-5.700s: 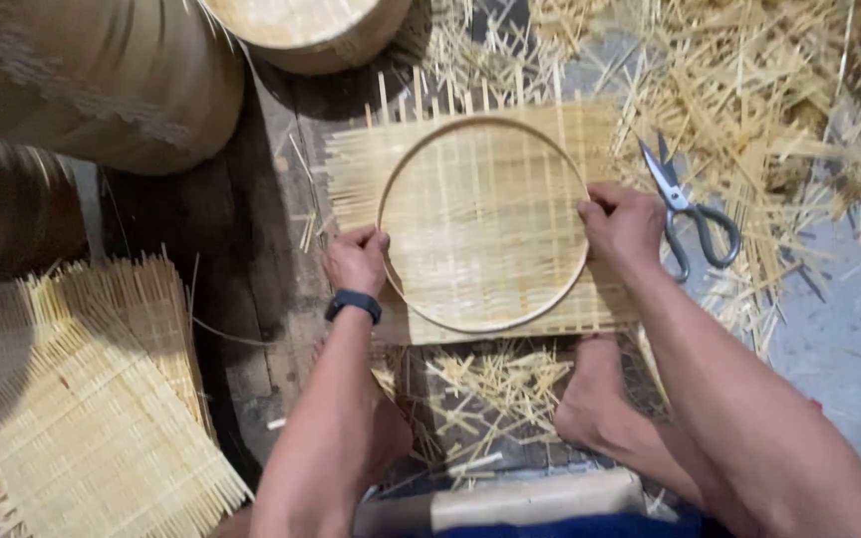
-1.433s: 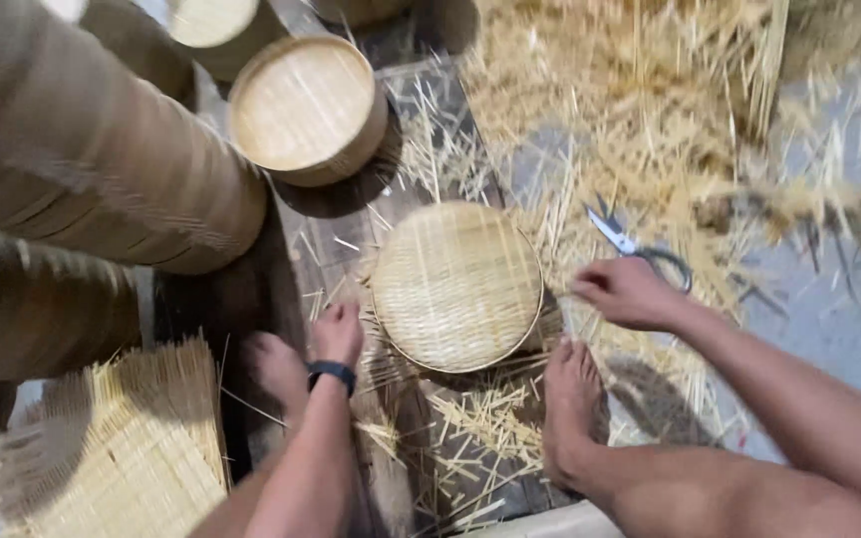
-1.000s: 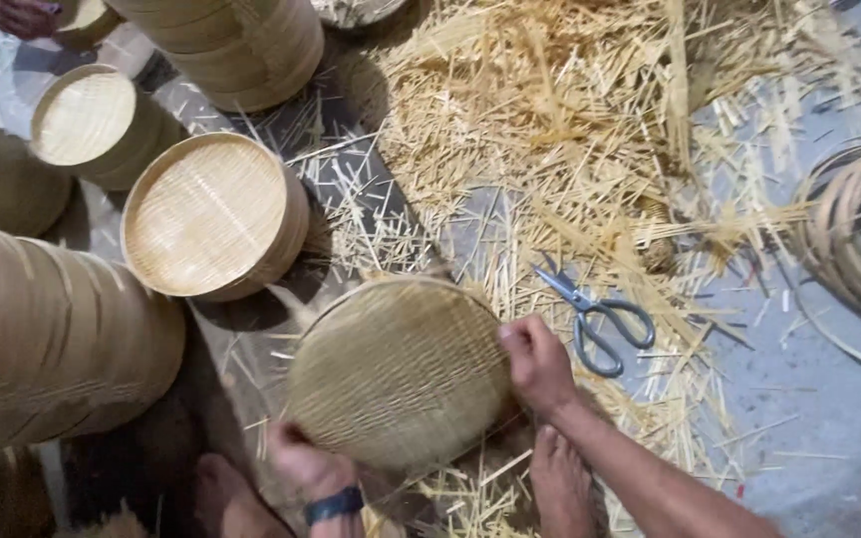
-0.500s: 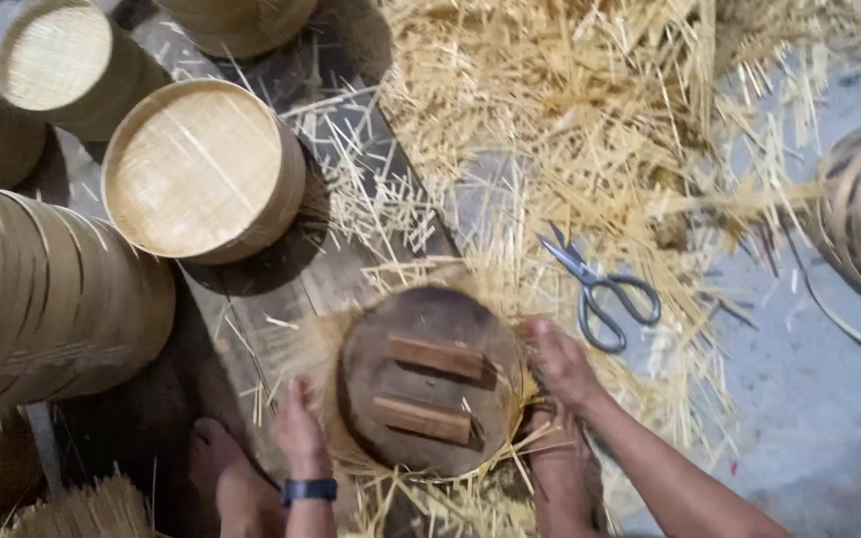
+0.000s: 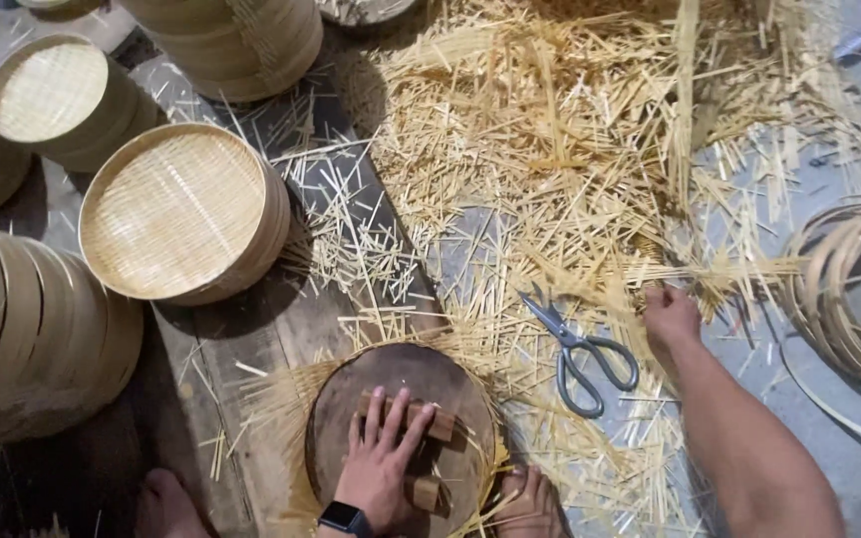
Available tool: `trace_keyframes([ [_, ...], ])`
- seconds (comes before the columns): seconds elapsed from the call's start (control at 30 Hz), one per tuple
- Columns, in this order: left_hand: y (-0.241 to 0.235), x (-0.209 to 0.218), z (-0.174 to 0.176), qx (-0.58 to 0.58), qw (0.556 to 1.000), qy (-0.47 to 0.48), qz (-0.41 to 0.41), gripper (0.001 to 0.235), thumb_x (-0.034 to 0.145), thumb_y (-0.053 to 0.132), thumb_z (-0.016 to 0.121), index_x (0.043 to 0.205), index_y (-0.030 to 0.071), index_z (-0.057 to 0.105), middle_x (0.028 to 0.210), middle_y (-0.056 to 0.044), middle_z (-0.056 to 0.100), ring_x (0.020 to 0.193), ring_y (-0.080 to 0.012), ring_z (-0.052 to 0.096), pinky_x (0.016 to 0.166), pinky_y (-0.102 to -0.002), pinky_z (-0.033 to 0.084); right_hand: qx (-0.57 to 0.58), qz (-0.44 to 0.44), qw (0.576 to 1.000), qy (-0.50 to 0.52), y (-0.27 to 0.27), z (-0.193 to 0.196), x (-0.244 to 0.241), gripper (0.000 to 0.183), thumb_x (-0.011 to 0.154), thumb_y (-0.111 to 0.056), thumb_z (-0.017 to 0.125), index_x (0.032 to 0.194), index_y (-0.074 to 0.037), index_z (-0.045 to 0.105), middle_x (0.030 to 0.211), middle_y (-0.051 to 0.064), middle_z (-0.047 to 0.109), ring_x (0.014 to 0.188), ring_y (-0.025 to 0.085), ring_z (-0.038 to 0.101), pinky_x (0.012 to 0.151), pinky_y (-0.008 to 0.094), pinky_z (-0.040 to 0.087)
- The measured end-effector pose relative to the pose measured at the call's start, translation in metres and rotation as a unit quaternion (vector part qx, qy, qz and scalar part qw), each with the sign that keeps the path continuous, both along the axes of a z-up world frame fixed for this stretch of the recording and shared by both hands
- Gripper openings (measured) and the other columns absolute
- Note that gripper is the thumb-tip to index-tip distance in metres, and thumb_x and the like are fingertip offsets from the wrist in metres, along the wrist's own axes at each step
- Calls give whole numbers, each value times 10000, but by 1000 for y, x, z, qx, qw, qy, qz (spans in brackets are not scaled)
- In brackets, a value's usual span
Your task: The person sits on the floor assembling woven bamboo steamer baskets. They press a woven bamboo mat over a round form, fit a bent bamboo hoop around the mat's protruding strips, trim the excess strips with scissors, and set finished basket bodies onto a stack.
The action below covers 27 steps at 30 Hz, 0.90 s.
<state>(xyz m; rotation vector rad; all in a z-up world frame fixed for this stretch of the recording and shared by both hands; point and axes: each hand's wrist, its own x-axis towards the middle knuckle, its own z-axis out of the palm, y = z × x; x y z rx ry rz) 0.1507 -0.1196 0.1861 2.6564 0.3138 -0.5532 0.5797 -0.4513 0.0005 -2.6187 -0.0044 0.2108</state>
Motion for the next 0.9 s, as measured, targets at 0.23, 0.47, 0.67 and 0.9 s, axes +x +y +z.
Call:
trace_keyframes([
  [0.23,-1,-1,-8,-27,999,40,13,1226,663,359,876,1631,316,125,1716,-122,25,1536,-457,-55,1169,-674,108,402,-164,822,369,95,156,11,666,906,-393,689,1472,-121,468,1257,197,605,1052,323,651,875,466,576],
  [0.47,3,-16,-72,28,999,-17,-13,1054,785,347,769,1631,335,140,1699,-121,38,1518,-455,-40,1134,-679,157,509,3,808,298,111,246,109,709,926,-249,805,1465,46,450,1310,253,627,1108,290,711,893,339,592],
  [0.67,6,-1,-68,30,996,80,-14,846,938,370,595,1618,376,91,1700,-91,-30,1548,-441,-88,1186,-671,148,-101,99,989,-53,-18,216,96,1283,696,-617,979,1448,198,332,1189,431,553,933,448,670,604,520,580],
  [0.9,-3,-2,17,-9,999,50,9,1069,776,398,775,1625,346,126,1680,-80,12,1521,-427,-59,1180,-631,147,-126,112,980,-109,-231,197,-159,577,936,-403,655,1344,4,614,996,248,692,869,364,676,751,472,550],
])
